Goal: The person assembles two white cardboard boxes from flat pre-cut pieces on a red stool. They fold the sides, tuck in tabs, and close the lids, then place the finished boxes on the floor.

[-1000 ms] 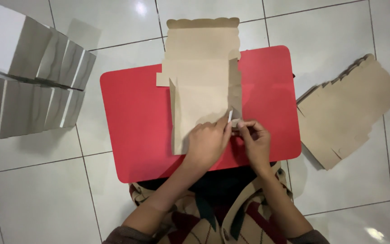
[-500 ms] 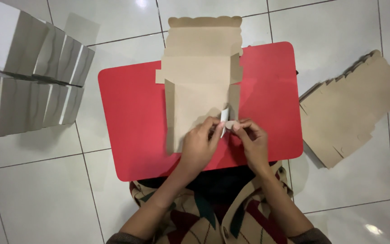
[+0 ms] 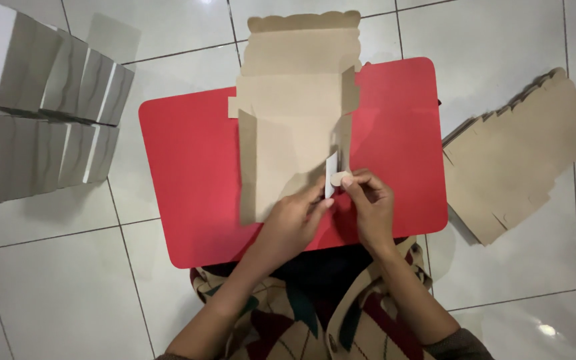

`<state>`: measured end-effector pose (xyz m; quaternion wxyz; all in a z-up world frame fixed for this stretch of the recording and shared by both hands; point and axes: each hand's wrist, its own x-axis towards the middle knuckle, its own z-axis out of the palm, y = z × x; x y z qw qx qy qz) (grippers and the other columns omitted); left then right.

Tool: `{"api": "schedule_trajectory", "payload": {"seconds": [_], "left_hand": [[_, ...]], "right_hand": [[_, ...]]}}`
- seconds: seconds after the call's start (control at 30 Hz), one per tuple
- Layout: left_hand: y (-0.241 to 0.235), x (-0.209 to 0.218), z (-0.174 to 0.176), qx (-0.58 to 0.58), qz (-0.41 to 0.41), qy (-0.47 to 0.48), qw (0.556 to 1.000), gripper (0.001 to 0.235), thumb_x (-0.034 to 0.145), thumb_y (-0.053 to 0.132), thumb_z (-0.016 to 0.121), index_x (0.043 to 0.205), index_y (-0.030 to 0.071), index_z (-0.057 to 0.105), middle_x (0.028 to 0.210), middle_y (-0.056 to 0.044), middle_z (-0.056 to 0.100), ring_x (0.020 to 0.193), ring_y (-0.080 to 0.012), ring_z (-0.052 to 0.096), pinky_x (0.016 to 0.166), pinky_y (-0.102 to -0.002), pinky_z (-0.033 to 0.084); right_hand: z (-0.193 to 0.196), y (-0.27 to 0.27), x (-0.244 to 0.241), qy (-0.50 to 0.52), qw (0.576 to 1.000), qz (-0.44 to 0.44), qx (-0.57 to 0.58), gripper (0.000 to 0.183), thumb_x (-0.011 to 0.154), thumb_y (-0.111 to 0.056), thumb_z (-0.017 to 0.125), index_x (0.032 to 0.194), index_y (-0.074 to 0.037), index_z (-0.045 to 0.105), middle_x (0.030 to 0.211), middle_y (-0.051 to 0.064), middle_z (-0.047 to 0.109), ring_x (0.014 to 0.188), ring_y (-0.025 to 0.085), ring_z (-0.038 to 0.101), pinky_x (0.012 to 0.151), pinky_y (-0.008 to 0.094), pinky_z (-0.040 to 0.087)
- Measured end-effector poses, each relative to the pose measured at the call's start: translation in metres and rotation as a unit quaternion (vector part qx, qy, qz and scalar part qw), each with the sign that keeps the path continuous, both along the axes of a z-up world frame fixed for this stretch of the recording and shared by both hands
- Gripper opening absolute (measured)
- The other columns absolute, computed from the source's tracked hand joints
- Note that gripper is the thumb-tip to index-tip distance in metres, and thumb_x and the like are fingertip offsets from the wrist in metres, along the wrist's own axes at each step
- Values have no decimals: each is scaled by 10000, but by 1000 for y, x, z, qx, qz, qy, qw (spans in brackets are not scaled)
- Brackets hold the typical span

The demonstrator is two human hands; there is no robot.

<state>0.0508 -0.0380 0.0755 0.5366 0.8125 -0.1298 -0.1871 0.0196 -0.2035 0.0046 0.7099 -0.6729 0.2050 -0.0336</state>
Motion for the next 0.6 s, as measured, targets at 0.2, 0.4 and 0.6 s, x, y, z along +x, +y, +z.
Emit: {"api": "schedule_trajectory", "payload": {"seconds": [0.2,0.4,0.6], "left_hand": [[1,3,-3,27,1,-18,999,479,1030,270,584,1426,2,562,1029,-227,767,968,-425,727,766,-530,596],[0,0,-4,55,8,-38,998,506,1039,297,565,1469,34,521,1016,-252,756,934,-453,718,771,-566,581],[-2,-13,-32,58,25,-73,995,477,1024,325,600,1411,46,598,1016,-198,779,892,-383,752,733,-482,606]], "right_hand": [[6,4,4,-37,999,11,-8,100,947,-12,716,856,-8,675,847,86,630,874,147,580,850,308,485],[14,2,7,-49,993,21,-104,127,933,-24,767,857,39,687,826,131,667,840,187,631,821,341,508],[15,5,4,-76,983,0,-168,114,927,-5,774,842,45,716,750,135,672,764,207,646,763,347,515]]}}
